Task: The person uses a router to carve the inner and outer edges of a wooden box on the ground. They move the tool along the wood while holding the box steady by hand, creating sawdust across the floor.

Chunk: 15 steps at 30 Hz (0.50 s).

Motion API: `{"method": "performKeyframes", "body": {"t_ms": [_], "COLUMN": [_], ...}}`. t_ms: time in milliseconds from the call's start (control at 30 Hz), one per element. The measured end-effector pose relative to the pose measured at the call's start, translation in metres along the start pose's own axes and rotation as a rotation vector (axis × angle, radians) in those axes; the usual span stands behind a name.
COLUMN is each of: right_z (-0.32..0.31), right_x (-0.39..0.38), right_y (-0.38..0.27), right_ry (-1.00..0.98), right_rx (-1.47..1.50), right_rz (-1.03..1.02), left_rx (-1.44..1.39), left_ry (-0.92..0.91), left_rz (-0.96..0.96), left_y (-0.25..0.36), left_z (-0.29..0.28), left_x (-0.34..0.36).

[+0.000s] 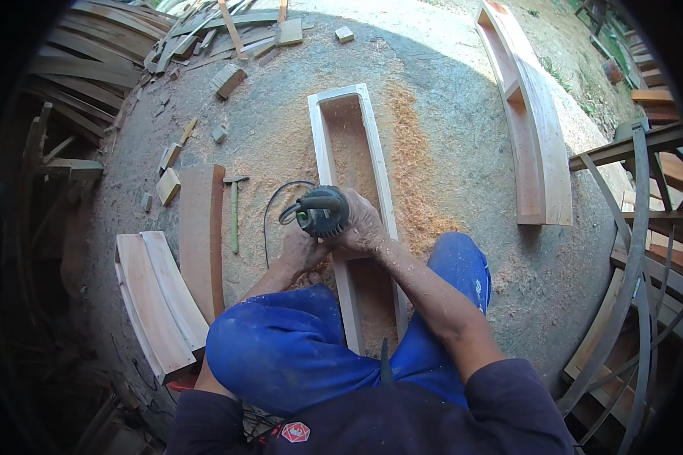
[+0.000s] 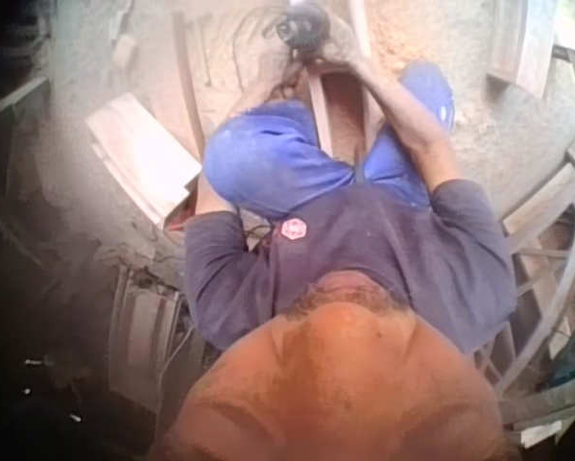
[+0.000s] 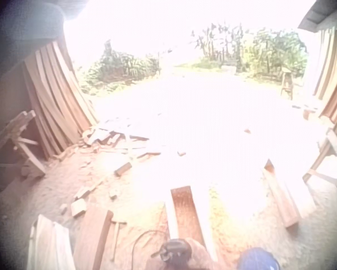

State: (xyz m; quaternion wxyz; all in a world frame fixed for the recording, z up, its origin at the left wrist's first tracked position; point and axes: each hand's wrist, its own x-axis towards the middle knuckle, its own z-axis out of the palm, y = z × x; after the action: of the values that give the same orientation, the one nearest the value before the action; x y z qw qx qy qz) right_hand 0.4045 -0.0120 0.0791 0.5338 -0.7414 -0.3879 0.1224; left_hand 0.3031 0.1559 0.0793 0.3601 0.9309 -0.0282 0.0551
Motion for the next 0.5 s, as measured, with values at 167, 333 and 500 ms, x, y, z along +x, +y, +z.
{"method": "performKeyframes", "body": {"t_ms": [167, 333, 500], "right_z": [0.006, 0.009, 0.004], "right_x": [-0.025, -0.039, -0.050], "right_y": [-0.003, -0.001, 0.004], "right_ry": [0.014, -0.055, -0.121], "right_rx": [0.058, 0.012, 0.031], "right_rz": [0.103, 0.102, 0.045], "left_rx": [-0.032, -0.028, 0.055], "left_ry": [0.030, 0.041, 0.034], "left_rz": [-0.003, -0.105, -0.089], "left_y": [-0.002, 0.015, 0.014], "left_z": [0.023, 0.028, 0.042], "left_x": [-0.024, -0.043, -0.056]}}
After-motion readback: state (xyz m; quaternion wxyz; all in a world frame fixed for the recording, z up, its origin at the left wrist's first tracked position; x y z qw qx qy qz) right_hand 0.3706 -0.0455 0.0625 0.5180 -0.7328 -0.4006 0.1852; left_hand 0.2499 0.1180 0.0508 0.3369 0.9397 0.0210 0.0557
